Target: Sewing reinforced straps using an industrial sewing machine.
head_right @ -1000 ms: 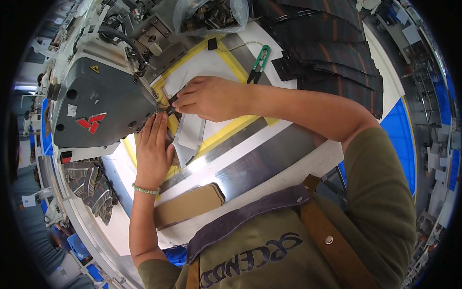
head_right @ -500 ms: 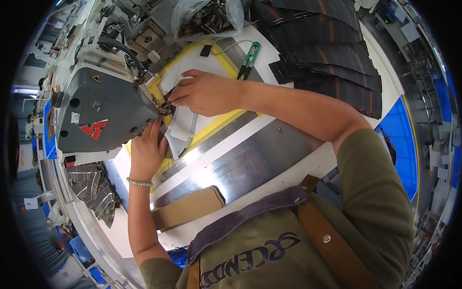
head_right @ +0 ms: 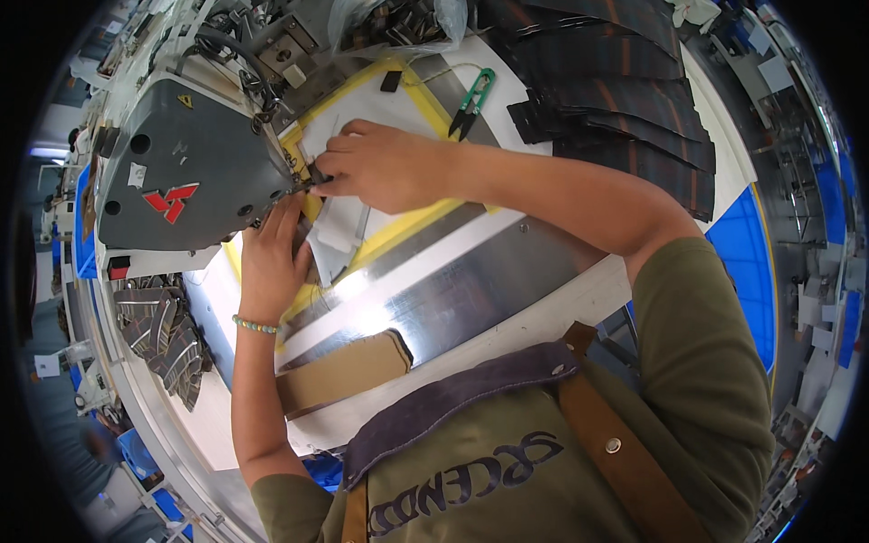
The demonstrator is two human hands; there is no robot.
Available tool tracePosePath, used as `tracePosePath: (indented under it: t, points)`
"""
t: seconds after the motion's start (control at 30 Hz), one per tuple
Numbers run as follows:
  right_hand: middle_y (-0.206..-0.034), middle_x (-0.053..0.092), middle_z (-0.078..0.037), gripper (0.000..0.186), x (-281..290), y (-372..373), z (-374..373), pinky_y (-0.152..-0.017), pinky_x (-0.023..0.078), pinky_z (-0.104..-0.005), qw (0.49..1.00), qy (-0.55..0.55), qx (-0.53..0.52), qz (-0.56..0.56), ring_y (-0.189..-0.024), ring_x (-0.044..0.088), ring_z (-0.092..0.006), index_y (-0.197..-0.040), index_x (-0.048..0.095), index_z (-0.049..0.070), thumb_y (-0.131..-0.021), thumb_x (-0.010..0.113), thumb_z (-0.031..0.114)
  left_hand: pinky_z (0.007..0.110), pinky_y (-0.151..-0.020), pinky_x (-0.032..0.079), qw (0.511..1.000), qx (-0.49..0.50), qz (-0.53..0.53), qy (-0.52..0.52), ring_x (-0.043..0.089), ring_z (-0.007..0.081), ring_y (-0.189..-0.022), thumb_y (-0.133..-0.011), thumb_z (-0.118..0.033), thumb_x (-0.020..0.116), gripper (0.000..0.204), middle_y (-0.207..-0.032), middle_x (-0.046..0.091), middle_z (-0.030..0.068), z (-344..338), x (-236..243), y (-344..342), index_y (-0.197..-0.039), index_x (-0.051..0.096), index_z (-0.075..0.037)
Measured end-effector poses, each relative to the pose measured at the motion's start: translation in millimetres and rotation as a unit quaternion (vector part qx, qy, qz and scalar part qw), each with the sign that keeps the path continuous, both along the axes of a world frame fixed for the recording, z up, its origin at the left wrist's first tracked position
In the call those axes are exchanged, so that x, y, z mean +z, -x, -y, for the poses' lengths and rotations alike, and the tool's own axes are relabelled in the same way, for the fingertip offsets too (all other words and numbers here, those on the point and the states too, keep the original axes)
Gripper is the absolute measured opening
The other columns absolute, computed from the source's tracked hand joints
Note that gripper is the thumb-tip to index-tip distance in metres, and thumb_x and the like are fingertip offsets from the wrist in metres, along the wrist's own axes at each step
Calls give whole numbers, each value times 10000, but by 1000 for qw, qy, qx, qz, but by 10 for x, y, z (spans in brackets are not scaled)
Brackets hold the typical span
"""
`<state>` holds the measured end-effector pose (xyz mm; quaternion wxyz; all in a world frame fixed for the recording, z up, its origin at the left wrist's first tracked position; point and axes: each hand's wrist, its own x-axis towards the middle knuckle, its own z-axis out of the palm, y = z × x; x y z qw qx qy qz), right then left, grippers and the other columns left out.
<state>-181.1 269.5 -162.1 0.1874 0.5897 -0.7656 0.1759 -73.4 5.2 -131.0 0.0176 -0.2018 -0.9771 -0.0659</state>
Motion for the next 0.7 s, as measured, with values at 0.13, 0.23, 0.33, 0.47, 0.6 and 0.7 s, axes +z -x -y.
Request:
tracePosePath:
  t: [0.13,0.23,0.33,0.47,0.6,0.7]
  points:
    - [-1254,665,-40,541,14,-198,-38,-1113,453,-428,997,-5,-71,3,-1224,596,-247,-1342,746,102,-802,732,108,512,-1166,423,995,-39,-86,-32,578,391,-1330,-828,-171,802,735,-1440,655,189,-33,-48,-114,-1512,590,-7]
    - [-1277,668,-48,512,-40,-160,19,-1084,475,-425,998,3,-67,2,-1258,595,-247,-1319,764,126,-808,724,101,512,-1193,407,995,-35,-80,-39,559,393,-1363,-824,-173,811,742,-1458,649,185,-18,-64,-109,-1517,597,-11]
    - [-1292,671,-51,459,-35,-143,-22,-1058,496,-432,997,13,-74,29,-1279,597,-247,-1257,798,153,-806,726,99,511,-1231,378,997,-25,-52,-42,525,390,-1430,-776,-23,705,832,-1586,570,160,32,-102,-129,-1587,523,-41]
    - [-1291,673,-54,415,-54,-118,-6,-1048,506,-439,995,25,-85,38,-1265,609,-253,-1197,825,172,-801,729,97,509,-1230,379,997,-27,-54,-50,528,393,-1424,-782,-31,711,825,-1582,574,157,42,-110,-113,-1587,533,-57]
    - [-1286,673,-60,412,-37,-110,2,-1059,506,-439,995,30,-73,57,-1263,616,-263,-1185,830,166,-795,727,81,511,-1226,380,997,-23,-55,-56,535,392,-1413,-790,-37,723,819,-1572,583,158,53,-117,-107,-1587,538,-70]
    - [-1287,672,-62,420,-29,-121,18,-1071,504,-440,995,31,-72,61,-1268,617,-267,-1188,827,162,-790,728,72,511,-1221,383,997,-24,-57,-49,542,388,-1407,-797,-45,740,818,-1562,590,162,62,-100,-116,-1588,533,-67]
